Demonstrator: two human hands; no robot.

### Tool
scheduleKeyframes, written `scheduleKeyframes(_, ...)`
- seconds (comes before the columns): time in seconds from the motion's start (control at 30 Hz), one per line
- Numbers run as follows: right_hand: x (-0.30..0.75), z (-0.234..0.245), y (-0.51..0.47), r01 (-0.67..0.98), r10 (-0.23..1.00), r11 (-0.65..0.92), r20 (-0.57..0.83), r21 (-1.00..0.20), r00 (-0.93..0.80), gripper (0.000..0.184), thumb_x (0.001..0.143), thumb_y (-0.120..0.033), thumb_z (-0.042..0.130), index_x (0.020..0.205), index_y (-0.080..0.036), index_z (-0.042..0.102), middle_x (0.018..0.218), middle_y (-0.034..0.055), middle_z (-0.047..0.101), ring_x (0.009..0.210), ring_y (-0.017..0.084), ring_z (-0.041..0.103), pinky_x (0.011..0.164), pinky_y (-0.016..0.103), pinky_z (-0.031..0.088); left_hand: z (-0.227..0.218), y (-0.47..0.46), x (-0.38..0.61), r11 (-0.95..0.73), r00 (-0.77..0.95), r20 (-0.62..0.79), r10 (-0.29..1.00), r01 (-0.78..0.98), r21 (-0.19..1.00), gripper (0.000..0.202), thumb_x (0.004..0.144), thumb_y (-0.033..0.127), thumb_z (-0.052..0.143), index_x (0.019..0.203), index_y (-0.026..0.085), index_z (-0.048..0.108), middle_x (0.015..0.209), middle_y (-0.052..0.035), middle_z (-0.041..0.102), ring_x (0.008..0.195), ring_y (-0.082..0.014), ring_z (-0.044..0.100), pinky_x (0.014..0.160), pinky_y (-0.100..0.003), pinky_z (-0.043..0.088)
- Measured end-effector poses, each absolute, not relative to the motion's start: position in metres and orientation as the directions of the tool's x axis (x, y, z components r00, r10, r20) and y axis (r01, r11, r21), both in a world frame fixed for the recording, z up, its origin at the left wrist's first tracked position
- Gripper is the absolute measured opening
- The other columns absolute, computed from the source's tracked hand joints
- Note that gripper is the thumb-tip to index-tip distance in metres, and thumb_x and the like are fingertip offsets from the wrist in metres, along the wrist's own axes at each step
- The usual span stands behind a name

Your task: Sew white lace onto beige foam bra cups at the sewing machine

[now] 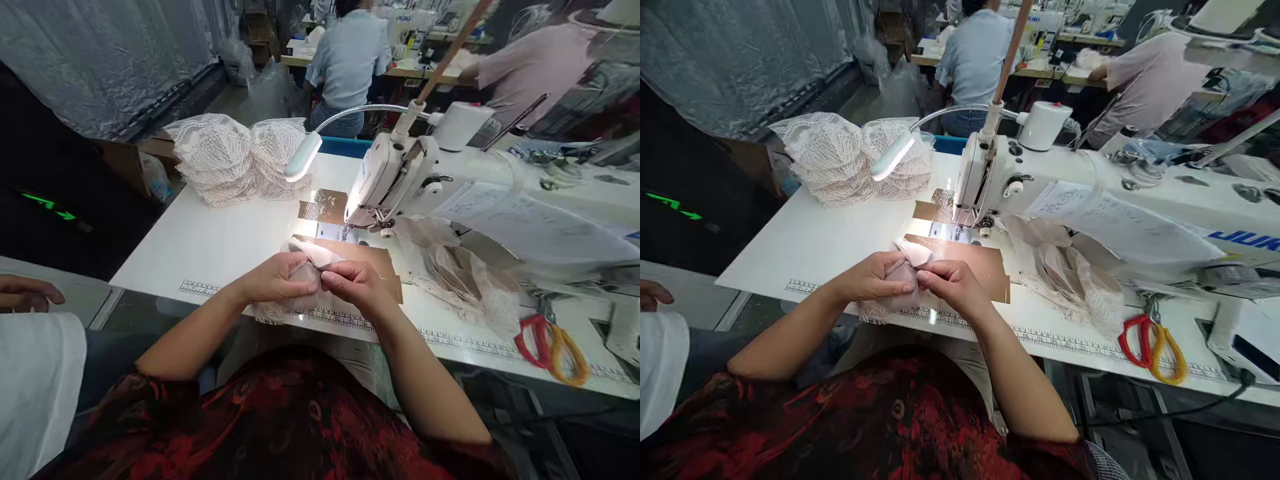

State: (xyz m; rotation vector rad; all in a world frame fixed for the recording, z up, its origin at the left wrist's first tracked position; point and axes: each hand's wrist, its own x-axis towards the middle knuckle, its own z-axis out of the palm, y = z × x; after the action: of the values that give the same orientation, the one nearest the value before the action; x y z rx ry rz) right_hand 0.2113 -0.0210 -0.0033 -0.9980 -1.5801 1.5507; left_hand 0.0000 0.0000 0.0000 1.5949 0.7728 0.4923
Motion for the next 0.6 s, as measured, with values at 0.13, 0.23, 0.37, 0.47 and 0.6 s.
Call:
scheduleKeyframes(0.13,0.213,-0.011,-0.022,0.034,0.923,-0.046,-0.055,-0.998,-0.38,0.027,0.079,-0.044,0.066,0.091,-0.021,0.075,0.069,0.0001,0.064,0.066,0.012,0.056,0.06,0.025,0.044,-0.004,0.006,0.005,-0.155,0.691,-0.044,0.722,0.224,0.962,0.05,0.079,0.038,0.068,0.121,0.014,0.056,0.093,-0.0037,0.062,0.079,-0.0134,0.056,0.068,-0.023,0.044)
scheduleKeyframes(0.23,0.233,-0.016,-0.026,0.191,0.943,0.015,-0.05,-0.981,-0.33,0.034,0.081,-0.045,0.063,0.107,-0.025,0.073,0.078,0.0028,0.071,0.074,0.018,0.064,0.067,0.03,0.049,-0.001,0.006,0.003,-0.17,0.685,-0.034,0.728,0.228,0.959,0.065,0.078,0.035,0.069,0.137,0.017,0.046,0.112,-0.0073,0.062,0.093,-0.0166,0.059,0.08,-0.027,0.046)
scheduleKeyframes(0.37,0.291,-0.029,-0.035,0.659,0.983,0.182,0.132,-0.73,-0.126,0.035,0.085,-0.04,0.058,0.115,-0.025,0.069,0.105,0.0082,0.071,0.097,0.026,0.064,0.084,0.041,0.049,0.005,0.001,-0.008,-0.108,0.695,-0.099,0.712,0.248,0.963,0.049,0.083,0.037,0.064,0.126,0.014,0.057,0.08,-0.0012,0.064,0.068,-0.0108,0.055,0.064,-0.022,0.043)
scheduleKeyframes(0.47,0.322,-0.038,-0.04,0.875,0.946,0.165,0.324,-0.456,-0.009,0.027,0.083,-0.038,0.059,0.094,-0.019,0.075,0.108,0.0148,0.067,0.103,0.034,0.06,0.094,0.055,0.04,0.008,-0.006,-0.01,-0.089,0.71,-0.083,0.699,0.201,0.976,0.033,0.087,0.036,0.058,0.11,0.012,0.063,0.073,-0.0002,0.06,0.064,-0.0094,0.052,0.059,-0.02,0.04)
scheduleKeyframes(0.6,0.292,-0.034,-0.05,0.445,0.964,0.265,0.239,-0.855,-0.115,0.035,0.081,-0.04,0.064,0.113,-0.026,0.065,0.124,0.0082,0.06,0.108,0.024,0.058,0.091,0.041,0.048,0.014,-0.013,0.013,-0.171,0.738,0.003,0.675,0.152,0.974,0.026,0.089,0.034,0.056,0.096,0.01,0.065,0.079,-0.0039,0.063,0.07,-0.0117,0.055,0.063,-0.022,0.043)
